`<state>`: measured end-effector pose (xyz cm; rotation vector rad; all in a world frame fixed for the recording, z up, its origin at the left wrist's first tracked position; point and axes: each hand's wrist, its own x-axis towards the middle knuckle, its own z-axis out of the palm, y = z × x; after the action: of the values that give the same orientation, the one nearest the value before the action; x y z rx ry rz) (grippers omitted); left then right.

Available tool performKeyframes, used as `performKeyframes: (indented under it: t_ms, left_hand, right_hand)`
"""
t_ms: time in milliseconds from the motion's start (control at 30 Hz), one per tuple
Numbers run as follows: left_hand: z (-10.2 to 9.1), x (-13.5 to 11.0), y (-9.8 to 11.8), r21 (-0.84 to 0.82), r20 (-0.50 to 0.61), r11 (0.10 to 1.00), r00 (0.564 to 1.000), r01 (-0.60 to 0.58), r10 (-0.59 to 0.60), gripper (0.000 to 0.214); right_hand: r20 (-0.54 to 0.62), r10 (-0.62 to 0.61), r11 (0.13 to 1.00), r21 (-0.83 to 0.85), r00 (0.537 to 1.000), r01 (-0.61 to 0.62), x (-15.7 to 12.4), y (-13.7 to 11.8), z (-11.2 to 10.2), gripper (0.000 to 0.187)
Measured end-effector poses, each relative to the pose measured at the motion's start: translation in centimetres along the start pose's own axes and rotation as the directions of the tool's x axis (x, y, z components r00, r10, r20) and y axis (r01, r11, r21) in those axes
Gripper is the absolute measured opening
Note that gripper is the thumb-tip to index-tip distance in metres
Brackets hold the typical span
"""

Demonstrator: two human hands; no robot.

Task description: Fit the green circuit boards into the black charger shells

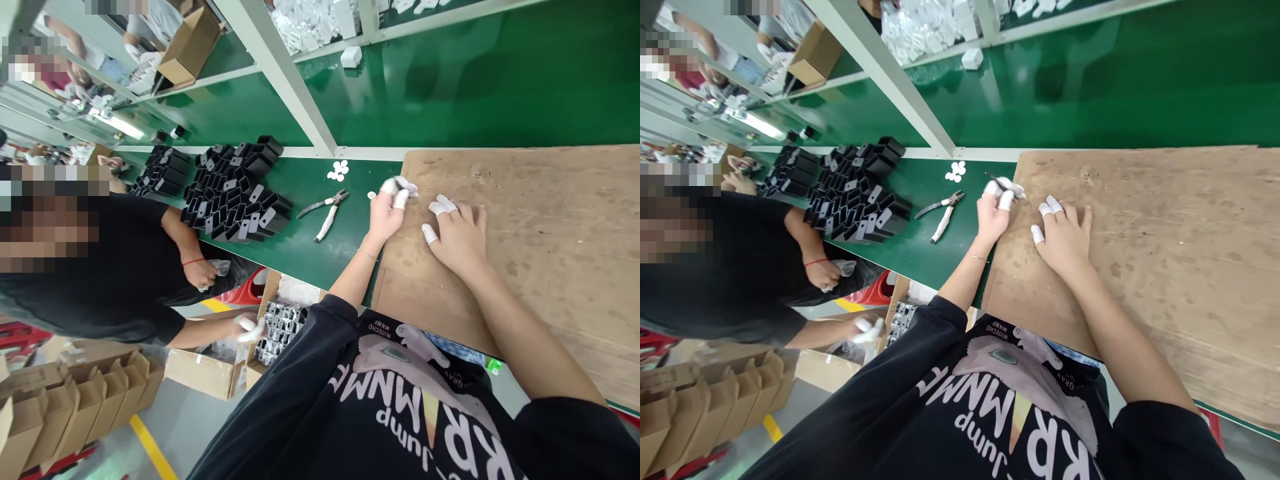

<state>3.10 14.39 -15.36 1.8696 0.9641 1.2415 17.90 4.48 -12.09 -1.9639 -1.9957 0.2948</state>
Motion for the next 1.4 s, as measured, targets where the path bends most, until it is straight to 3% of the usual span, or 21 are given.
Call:
performKeyframes:
  t_ms: [67,100,233,567,767,1000,1233,1400]
  left_hand:
    - [-0.2,0.1,0.2,-0.043,-0.088,0.999,0.996,0.012,-0.016,0.036]
    - [-0.3,0.1,0.2,-0.042,-0.081,0.999,0.997,0.01,-0.013,0.036]
    - [-0.4,0.0,0.3,0.062,0.066,0.998,0.998,-0.011,0.007,0.033]
    - [-0.2,-0.1,-0.4,0.089,0.189,0.994,0.981,-0.067,0.05,0.032]
    - [-0.1,0.3,-0.3,-0.051,-0.067,0.997,0.996,0.051,-0.055,0.038]
    - [-0.5,-0.1,-0.7,0.005,0.016,0.996,0.996,0.083,-0.084,0.037]
    - [-0.4,-0.1,-1.0,0.123,0.084,0.992,0.996,0.005,-0.016,0.041]
    - [-0.3,0.1,-1.7,-0.009,-0.149,0.998,0.987,0.058,-0.059,0.047]
  right_hand:
    - [0.0,-0.004,1.0,0.005,1.0,0.004,0.0,0.0,0.0,0.047]
    - [0.0,-0.005,1.0,0.007,1.0,0.005,0.0,0.1,0.0,0.047]
    - [-0.003,-0.001,1.0,-0.003,1.0,0.001,0.0,0.0,0.0,0.048]
    - [-0.02,-0.009,1.0,-0.011,1.0,0.008,-0.1,-0.1,0.0,0.047]
    - [0.0,-0.005,1.0,-0.001,1.0,0.005,0.0,-0.1,-0.1,0.047]
    - [0.005,-0.003,1.0,-0.005,1.0,0.003,-0.1,0.0,0.0,0.047]
    - [0.001,0.001,1.0,-0.015,1.0,-0.001,0.0,-0.3,-0.3,0.048]
    - [0.0,-0.002,1.0,-0.004,1.0,0.002,0.0,-0.1,-0.2,0.047]
